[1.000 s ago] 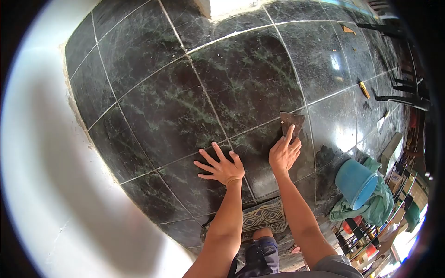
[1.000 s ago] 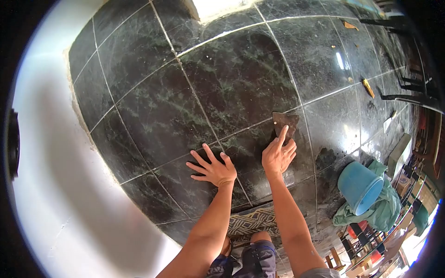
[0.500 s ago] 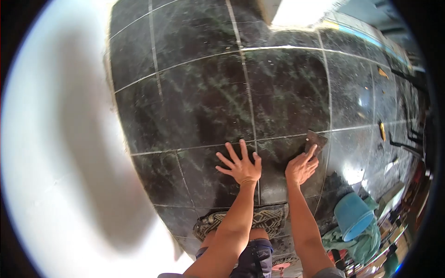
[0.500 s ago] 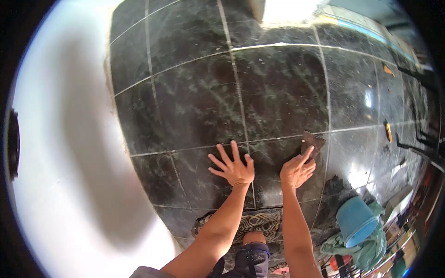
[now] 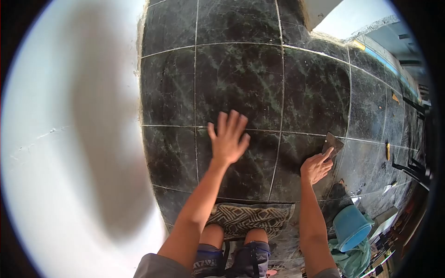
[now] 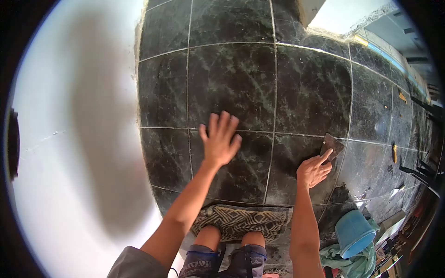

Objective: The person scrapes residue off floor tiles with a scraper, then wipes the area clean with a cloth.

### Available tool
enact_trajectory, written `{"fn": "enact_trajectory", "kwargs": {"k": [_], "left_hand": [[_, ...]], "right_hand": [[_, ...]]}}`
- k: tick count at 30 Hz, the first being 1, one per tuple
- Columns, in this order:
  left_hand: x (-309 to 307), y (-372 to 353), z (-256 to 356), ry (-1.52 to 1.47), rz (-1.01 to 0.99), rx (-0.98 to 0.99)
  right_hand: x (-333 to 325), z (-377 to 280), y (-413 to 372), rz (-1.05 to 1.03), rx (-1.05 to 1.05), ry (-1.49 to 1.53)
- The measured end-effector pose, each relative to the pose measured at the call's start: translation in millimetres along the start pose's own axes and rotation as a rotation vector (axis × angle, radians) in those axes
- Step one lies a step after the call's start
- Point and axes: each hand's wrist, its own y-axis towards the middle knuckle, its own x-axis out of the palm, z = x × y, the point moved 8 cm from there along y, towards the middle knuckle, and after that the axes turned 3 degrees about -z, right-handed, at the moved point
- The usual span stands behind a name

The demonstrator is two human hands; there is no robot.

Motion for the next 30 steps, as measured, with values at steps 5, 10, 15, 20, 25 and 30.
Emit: {"fn": "enact_trajectory", "kwargs": {"k": [5,10,15,20,25,30], "left_hand": [[-12.4,30.1,-82.8,0.035,0.254,-0.275],[-6.3,33.4,-88.4,0.070,0.085,-0.356],[1.0,37.4,-91.7,0.111,0.035,-0.373],[-2.3,36.4,-88.2,0.106,0.014,-0.356],[-5.7,35.3,-89.5,0.022,0.075,-0.345],[1.5,37.6,-94.2,0.056,0.016,-0.353]], "right_hand": [[2.3,0.7,2.2,-0.012,0.014,-0.002],[2.0,0.8,-0.9,0.051,-0.035,-0.012],[5.8,4.9,0.8,0.030,-0.051,0.030],[-0.8,0.5,0.3,0.059,-0.060,0.016],[2.0,16.8,16.1,0.178,-0.064,0.018],[-32.5,-69.6,23.3,0.141,-0.035,0.488]]}}
